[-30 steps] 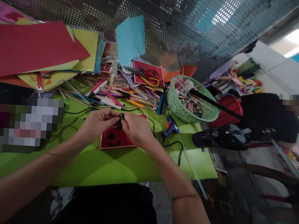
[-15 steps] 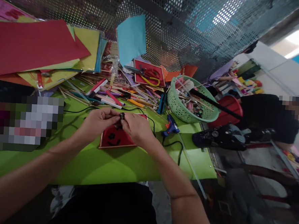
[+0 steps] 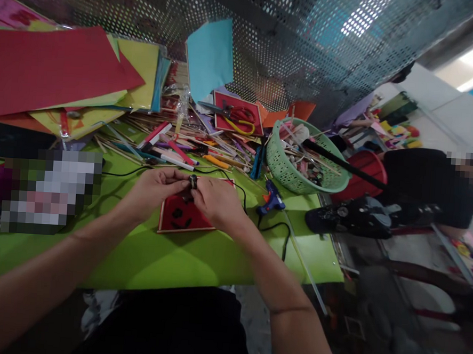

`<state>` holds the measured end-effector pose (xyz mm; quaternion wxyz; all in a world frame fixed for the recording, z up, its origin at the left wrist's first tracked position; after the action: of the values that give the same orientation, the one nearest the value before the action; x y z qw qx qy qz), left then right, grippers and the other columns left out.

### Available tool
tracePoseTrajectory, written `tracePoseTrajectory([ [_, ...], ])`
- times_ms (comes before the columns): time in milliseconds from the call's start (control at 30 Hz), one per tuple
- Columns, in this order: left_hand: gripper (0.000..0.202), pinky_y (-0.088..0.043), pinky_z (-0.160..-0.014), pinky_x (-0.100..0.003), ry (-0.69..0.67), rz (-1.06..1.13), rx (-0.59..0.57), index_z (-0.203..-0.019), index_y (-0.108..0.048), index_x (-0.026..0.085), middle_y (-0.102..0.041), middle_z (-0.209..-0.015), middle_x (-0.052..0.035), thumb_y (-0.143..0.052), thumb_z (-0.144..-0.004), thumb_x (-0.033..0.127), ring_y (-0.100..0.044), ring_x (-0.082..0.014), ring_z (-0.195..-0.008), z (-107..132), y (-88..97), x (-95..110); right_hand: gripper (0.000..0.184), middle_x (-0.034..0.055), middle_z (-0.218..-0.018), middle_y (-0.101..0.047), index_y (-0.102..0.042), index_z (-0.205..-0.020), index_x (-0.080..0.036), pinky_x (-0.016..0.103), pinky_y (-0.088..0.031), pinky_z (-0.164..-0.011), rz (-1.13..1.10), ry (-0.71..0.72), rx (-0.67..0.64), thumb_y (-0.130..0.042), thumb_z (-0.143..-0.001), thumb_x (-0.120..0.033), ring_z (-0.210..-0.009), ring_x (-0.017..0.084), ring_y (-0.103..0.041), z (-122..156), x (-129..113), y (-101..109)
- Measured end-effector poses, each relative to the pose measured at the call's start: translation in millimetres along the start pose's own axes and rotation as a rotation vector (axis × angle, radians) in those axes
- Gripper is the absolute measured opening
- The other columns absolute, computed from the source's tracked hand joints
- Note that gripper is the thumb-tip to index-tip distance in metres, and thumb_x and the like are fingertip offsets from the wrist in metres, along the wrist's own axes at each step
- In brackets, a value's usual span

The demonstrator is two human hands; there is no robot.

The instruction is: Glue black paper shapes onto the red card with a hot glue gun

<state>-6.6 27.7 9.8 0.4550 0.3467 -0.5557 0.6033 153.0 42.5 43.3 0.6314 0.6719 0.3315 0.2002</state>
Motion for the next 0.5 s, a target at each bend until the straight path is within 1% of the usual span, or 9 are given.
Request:
tracePoseTrajectory([
  [100, 0.029, -0.052, -0.067, -0.025, 0.013, 0.022, 0.001, -0.079, -0.073, 0.015, -0.072, -0.068, -0.0003, -0.087, -0.059, 0.031, -0.065, -0.0125, -0.064, -0.1, -0.5, -1.0, 0.021, 0.0091, -0.087, -0.066, -0.056, -0.092, -0.017, 0.034, -0.033, -0.07, 0.054, 0.005, 0.014, -0.039, -0.099, -0.028, -0.077, 0.022, -0.054, 0.2, -0.2, -5.0],
  [233, 0.03, -0.051, -0.068, -0.025, 0.026, 0.039, -0.007, -0.078, -0.073, 0.015, -0.072, -0.067, -0.0002, -0.088, -0.057, 0.03, -0.065, -0.0121, -0.064, -0.4, -1.3, -0.6, 0.02, 0.0096, -0.088, -0.066, -0.055, -0.093, -0.017, 0.034, -0.034, -0.07, 0.057, -0.002, 0.024, -0.038, -0.098, -0.026, -0.078, 0.022, -0.054, 1.2, 1.8, -9.3],
  [367, 0.03, -0.051, -0.069, -0.026, 0.017, 0.022, -0.015, -0.078, -0.072, 0.015, -0.072, -0.068, -0.0008, -0.087, -0.058, 0.031, -0.064, -0.0131, -0.065, -0.6, -0.6, -0.4, 0.02, 0.0088, -0.088, -0.066, -0.054, -0.091, -0.018, 0.034, -0.035, -0.072, -0.013, -0.001, 0.012, -0.037, -0.099, -0.024, -0.078, 0.022, -0.054, 1.5, 2.1, -5.6],
  [500, 0.028, -0.051, -0.07, -0.028, -0.017, -0.028, -0.015, -0.079, -0.072, 0.015, -0.072, -0.07, -0.0017, -0.085, -0.062, 0.033, -0.065, -0.0143, -0.067, 1.3, -0.7, 0.2, 0.022, 0.0076, -0.088, -0.065, -0.054, -0.09, -0.019, 0.033, -0.035, -0.07, -0.048, -0.001, 0.001, -0.037, -0.101, -0.029, -0.077, 0.021, -0.053, 1.3, 0.0, -0.3],
])
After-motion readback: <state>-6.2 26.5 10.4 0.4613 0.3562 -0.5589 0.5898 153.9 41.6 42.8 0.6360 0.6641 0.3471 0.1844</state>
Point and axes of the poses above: each hand's wrist, its own z-axis away from the middle knuckle, its own y-axis out of the back of the hand, x = y × z, the point moved 2 cm from there along -z, towards the middle knuckle
